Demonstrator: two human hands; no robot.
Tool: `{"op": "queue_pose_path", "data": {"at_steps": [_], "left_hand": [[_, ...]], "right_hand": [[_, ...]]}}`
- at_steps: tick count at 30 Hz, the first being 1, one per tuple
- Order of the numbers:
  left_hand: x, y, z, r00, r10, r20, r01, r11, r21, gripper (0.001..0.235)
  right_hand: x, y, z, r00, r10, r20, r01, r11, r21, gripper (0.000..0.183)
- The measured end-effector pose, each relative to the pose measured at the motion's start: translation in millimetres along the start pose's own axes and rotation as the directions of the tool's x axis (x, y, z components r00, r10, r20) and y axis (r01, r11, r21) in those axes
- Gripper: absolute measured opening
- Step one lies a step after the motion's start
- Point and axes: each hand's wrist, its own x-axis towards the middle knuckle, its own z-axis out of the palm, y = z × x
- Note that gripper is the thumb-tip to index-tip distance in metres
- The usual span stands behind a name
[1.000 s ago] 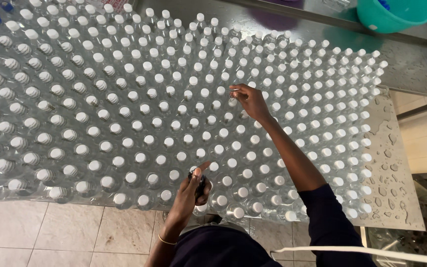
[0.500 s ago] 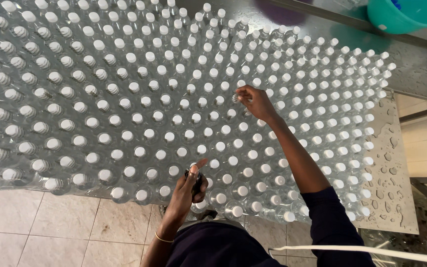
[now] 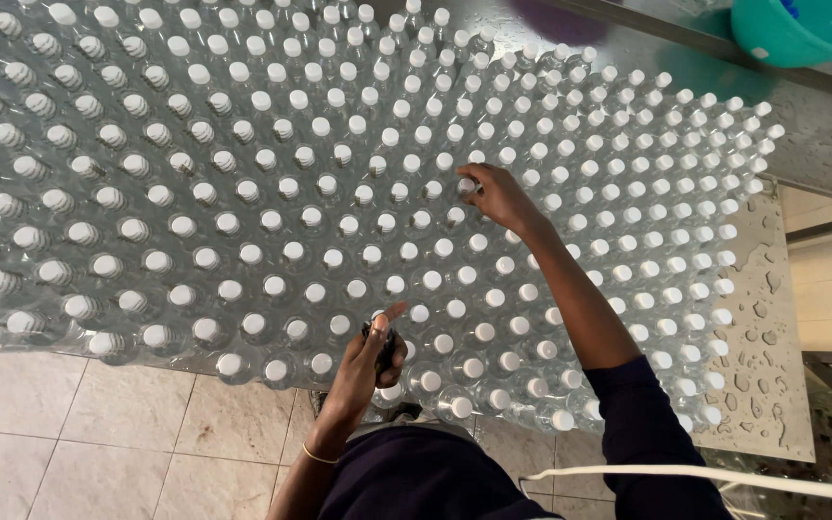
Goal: The person stands at a stainless steel table covered with rows of empty plastic bottles. They systematically pick up white bottle caps and screw them onto the bottles one by one.
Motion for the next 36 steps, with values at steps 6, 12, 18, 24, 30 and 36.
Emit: {"op": "queue_pose_path", "data": {"at_steps": [6,12,18,24,30,36], "left_hand": [[16,-25,-8,0.983,0.144,0.109,-0.137,0.988,-0.068,0.068],[2,-9,15,0.971,0.14,0.192,-0.13,0.989,-0.063,0.071],[24,-45,13,0.941,0.03,0.337,-0.023,0.999,-0.025,0.055],[15,-16,23,0.92,0.026,0.391,-0.035,0.999,0.017,0.06],[29,-31,8,0.954,0.073,0.29,-0.084,0.996,0.025,0.064],[22,-21,1,0.968,0.1,0.229,-0.1,0.995,-0.012,0.067]], "right_hand": [[-48,-71,-23,0.989,-0.104,-0.104,0.109,0.993,0.049,0.04],[-160,-186,3,0.951,-0.264,0.163,0.13,0.817,0.562,0.036],[-192,-195,12,0.989,-0.091,0.114,0.008,0.816,0.579,0.023],[-203,-185,11,0.998,-0.023,0.053,-0.012,0.815,0.579,0.027],[-178,-148,0,0.987,0.069,-0.147,0.015,0.862,0.507,0.023],[-116,-59,15,0.917,0.094,-0.387,0.027,0.955,0.297,0.037]]}}
